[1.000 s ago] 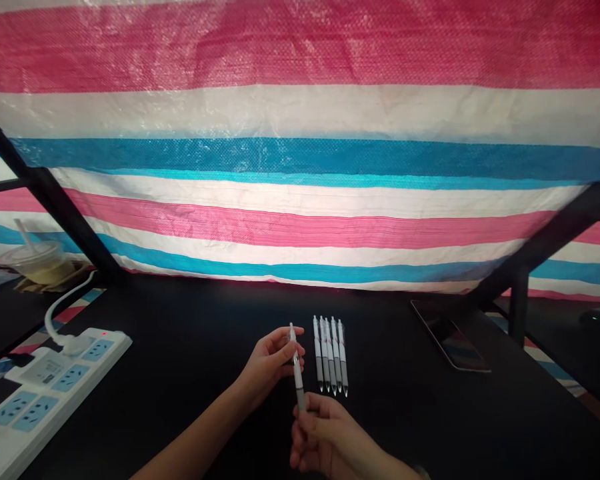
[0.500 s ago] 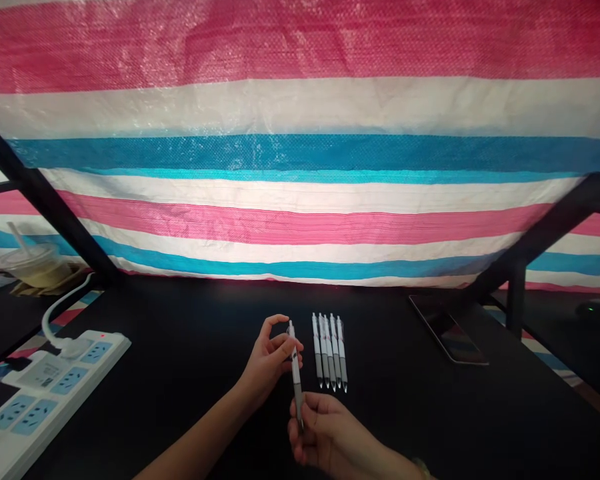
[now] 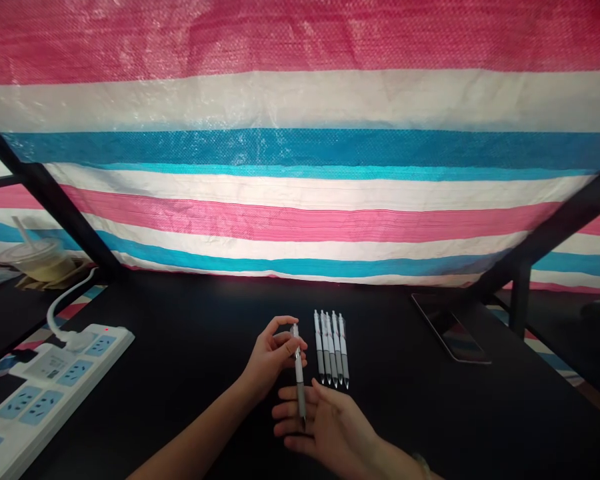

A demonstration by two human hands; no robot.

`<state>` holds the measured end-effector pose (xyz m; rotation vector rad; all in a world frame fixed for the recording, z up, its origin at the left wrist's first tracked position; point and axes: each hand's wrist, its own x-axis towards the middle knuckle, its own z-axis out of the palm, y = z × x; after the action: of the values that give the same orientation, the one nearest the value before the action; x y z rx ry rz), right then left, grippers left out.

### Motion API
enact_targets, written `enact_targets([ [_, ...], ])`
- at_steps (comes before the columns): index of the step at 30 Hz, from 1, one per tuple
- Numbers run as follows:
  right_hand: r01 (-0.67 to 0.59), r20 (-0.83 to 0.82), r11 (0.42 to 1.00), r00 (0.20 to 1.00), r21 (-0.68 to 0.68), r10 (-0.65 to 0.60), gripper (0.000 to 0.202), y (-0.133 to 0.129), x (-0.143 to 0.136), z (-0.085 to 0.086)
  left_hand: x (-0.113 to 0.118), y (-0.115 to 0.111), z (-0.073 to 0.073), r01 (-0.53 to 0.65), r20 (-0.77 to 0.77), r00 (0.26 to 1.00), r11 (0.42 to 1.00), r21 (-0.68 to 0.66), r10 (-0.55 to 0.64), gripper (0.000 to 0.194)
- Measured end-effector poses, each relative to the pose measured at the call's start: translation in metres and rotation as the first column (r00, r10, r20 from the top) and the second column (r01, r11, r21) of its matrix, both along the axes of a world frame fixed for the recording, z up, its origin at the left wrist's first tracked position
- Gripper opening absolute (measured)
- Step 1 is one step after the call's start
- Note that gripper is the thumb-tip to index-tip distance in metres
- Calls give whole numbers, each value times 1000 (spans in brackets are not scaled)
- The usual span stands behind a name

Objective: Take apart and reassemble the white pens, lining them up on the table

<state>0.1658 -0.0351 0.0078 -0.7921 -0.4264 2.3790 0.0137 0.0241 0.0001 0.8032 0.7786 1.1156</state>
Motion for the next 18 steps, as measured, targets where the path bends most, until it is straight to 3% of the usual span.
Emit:
enact_targets([
  [6,-4,-33,1000,999,-4,4,64,1,1,2,1,-2,-3,36,-86,996,999,10,-35,37],
  [18,14,-80,998,997,-59,-19,67,-1,0,-3,2,0,-3,-66,-134,989,998,11,66,42],
])
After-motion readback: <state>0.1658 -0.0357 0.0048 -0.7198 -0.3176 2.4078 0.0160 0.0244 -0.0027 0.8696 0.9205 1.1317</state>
